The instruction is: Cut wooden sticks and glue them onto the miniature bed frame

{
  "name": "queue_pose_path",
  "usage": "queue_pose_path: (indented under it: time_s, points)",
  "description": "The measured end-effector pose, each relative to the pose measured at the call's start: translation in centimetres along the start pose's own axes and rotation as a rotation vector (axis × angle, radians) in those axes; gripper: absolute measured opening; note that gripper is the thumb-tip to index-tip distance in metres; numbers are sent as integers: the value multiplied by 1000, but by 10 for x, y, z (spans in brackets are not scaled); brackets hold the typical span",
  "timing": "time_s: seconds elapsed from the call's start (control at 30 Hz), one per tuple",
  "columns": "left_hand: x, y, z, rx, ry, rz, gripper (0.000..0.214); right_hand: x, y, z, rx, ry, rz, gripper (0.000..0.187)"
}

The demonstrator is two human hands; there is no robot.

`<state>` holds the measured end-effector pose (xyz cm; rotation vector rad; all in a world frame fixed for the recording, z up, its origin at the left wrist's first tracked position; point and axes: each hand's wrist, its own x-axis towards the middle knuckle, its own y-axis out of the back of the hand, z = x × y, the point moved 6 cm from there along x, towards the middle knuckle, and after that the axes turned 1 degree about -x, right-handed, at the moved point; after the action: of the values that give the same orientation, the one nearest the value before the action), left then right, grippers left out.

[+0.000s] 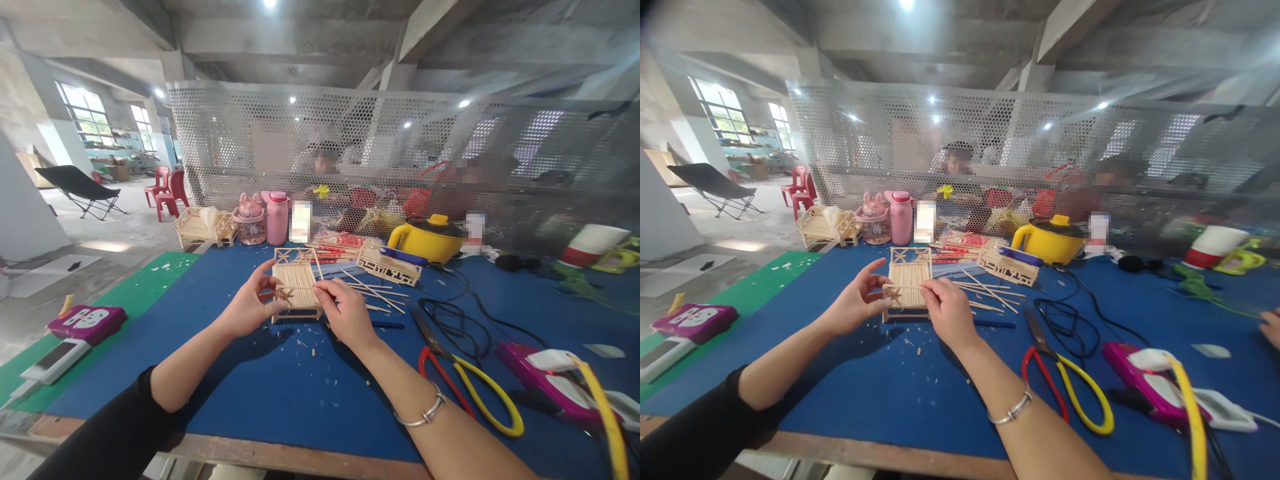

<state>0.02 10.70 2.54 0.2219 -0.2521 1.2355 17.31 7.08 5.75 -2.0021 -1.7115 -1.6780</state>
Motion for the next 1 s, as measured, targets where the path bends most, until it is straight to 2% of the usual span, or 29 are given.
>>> queue_pose_path:
  time_s: [0.37, 1.0]
  points:
    - [2, -12, 4, 47, -53, 116, 75, 1, -1, 0, -3, 1, -1, 20]
    - [4, -12, 2, 34, -50, 129, 69, 1, 0, 1, 0, -6, 0, 19]
